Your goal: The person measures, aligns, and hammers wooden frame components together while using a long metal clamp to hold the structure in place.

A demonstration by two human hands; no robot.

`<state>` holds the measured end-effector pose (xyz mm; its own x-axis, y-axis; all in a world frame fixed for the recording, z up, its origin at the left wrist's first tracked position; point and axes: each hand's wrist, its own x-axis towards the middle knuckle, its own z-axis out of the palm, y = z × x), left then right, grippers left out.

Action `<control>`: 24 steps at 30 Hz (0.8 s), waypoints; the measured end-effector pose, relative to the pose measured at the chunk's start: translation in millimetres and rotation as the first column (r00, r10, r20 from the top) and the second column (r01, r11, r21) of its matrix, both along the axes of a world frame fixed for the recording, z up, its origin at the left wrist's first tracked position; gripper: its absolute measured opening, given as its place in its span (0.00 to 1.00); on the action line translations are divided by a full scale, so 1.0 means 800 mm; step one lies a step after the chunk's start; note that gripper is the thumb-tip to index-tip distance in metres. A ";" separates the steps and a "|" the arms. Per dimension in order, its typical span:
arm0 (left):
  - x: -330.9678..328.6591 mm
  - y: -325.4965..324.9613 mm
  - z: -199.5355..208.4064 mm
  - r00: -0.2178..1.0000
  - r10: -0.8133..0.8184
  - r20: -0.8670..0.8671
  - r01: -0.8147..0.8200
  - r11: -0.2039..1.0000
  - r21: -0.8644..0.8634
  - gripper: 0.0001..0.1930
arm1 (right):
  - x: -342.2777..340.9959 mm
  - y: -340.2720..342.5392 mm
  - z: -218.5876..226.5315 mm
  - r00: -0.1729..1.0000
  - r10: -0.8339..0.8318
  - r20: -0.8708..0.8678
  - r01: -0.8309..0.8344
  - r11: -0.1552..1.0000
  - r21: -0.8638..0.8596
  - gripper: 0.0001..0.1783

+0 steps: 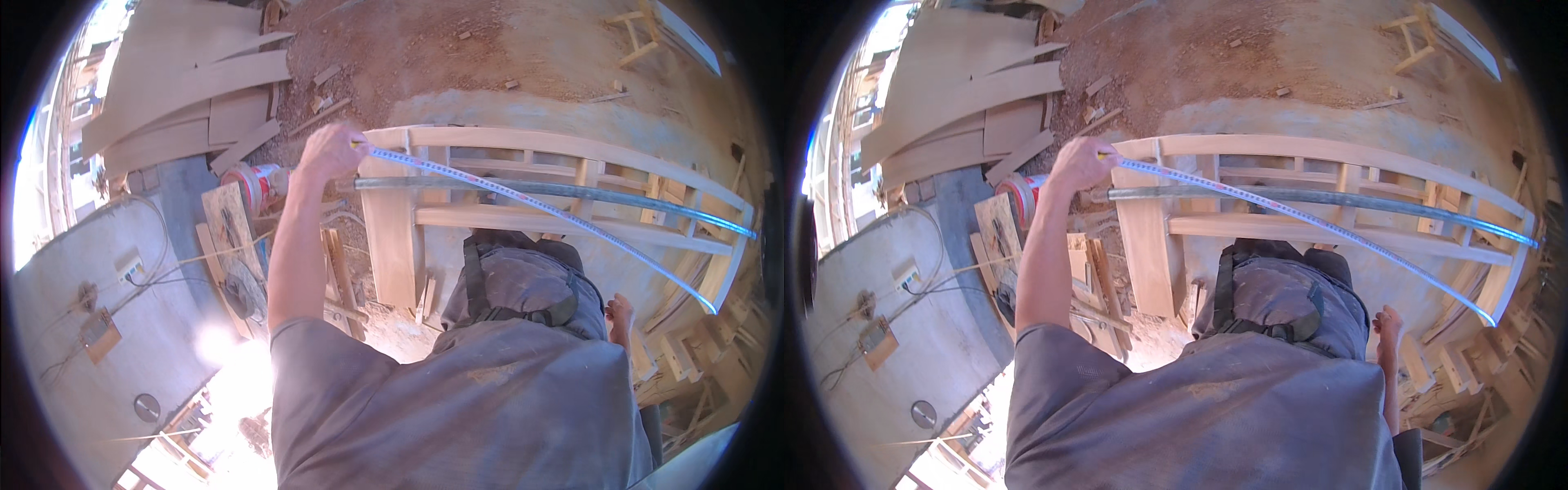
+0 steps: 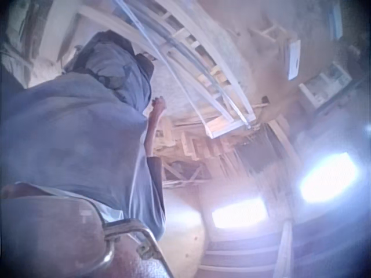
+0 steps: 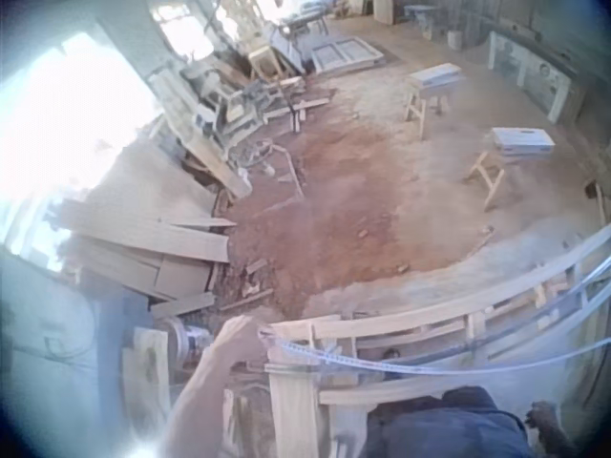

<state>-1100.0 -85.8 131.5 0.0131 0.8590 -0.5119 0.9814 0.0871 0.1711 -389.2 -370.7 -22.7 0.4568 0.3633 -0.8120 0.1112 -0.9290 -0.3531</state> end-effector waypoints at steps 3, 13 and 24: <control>-0.044 0.011 -0.010 0.997 0.070 -0.017 -0.070 0.996 -0.053 0.12 | -0.027 0.016 0.013 0.994 0.109 0.028 -0.110 0.994 0.028 0.20; -0.112 0.031 -0.045 0.997 0.076 0.030 -0.075 0.996 -0.042 0.12 | -0.093 0.017 0.010 0.766 0.641 0.042 -0.643 0.763 0.068 0.16; -0.122 0.041 -0.074 0.995 0.029 0.099 -0.028 0.999 -0.018 0.12 | -0.138 0.059 0.060 0.717 0.694 0.065 -0.695 0.719 -0.012 0.15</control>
